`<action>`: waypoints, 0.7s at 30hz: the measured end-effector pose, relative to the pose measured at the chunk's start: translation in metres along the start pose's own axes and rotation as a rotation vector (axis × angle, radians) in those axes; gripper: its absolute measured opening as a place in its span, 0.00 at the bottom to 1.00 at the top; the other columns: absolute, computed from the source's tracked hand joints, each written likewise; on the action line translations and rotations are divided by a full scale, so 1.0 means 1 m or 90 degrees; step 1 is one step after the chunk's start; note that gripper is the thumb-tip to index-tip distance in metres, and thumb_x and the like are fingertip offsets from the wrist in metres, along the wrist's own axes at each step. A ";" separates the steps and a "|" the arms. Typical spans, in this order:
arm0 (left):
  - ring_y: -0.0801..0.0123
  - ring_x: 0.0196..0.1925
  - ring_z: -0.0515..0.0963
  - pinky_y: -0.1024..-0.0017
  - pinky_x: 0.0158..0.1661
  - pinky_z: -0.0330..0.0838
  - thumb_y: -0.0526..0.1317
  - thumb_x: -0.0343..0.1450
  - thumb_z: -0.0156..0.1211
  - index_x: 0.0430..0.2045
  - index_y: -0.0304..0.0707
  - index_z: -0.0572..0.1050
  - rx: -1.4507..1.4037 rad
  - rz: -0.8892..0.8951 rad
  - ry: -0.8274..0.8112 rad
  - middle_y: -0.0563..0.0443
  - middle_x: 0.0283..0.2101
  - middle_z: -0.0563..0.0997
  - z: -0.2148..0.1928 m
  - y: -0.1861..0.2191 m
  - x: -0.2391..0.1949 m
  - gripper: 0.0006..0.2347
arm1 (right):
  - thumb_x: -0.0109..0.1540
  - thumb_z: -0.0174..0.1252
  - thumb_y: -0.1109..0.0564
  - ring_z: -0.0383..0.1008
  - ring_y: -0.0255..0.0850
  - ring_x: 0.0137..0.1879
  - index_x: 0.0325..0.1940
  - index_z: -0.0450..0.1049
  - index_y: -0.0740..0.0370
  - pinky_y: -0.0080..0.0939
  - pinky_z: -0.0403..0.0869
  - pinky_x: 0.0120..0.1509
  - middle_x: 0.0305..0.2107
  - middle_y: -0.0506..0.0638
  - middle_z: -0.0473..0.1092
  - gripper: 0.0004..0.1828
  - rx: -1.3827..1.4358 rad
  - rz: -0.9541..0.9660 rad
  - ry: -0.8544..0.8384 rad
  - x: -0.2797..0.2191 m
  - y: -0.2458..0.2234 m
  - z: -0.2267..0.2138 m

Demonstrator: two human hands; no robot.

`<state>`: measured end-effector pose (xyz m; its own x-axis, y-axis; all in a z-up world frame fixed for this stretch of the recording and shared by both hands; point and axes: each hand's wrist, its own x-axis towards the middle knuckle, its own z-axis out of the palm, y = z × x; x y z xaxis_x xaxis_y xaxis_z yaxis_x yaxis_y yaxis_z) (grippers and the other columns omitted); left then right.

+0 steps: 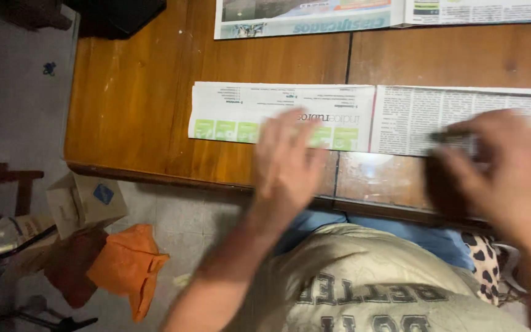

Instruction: Cutting newspaper into strips using a utility knife and folding the strips.

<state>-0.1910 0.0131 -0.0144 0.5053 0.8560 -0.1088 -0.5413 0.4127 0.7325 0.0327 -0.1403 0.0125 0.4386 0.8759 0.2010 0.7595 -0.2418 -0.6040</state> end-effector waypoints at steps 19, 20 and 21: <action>0.48 0.62 0.63 0.31 0.56 0.33 0.36 0.60 0.59 0.13 0.44 0.73 0.936 0.285 -0.028 0.52 0.43 0.75 0.047 -0.015 -0.008 0.04 | 0.52 0.58 0.43 0.58 0.43 0.45 0.28 0.73 0.44 0.47 0.48 0.47 0.31 0.42 0.63 0.08 -0.041 0.102 -0.159 0.027 -0.032 0.049; 0.48 0.62 0.63 0.30 0.56 0.33 0.36 0.59 0.60 0.14 0.45 0.73 0.950 0.298 -0.008 0.54 0.42 0.75 0.045 -0.014 -0.010 0.03 | 0.51 0.58 0.43 0.59 0.43 0.44 0.27 0.73 0.44 0.47 0.48 0.48 0.31 0.42 0.64 0.07 -0.043 0.112 -0.170 0.025 -0.029 0.048; 0.48 0.62 0.63 0.30 0.56 0.33 0.36 0.59 0.60 0.14 0.45 0.73 0.950 0.296 -0.010 0.54 0.42 0.75 0.045 -0.011 -0.010 0.03 | 0.51 0.58 0.43 0.59 0.43 0.44 0.27 0.73 0.44 0.47 0.48 0.48 0.31 0.42 0.64 0.07 -0.043 0.115 -0.170 0.025 -0.027 0.043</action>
<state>-0.1599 -0.0136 0.0091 0.5007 0.8089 0.3082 0.4799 -0.5557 0.6789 0.0021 -0.0937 0.0005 0.4339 0.8931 -0.1191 0.7153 -0.4218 -0.5571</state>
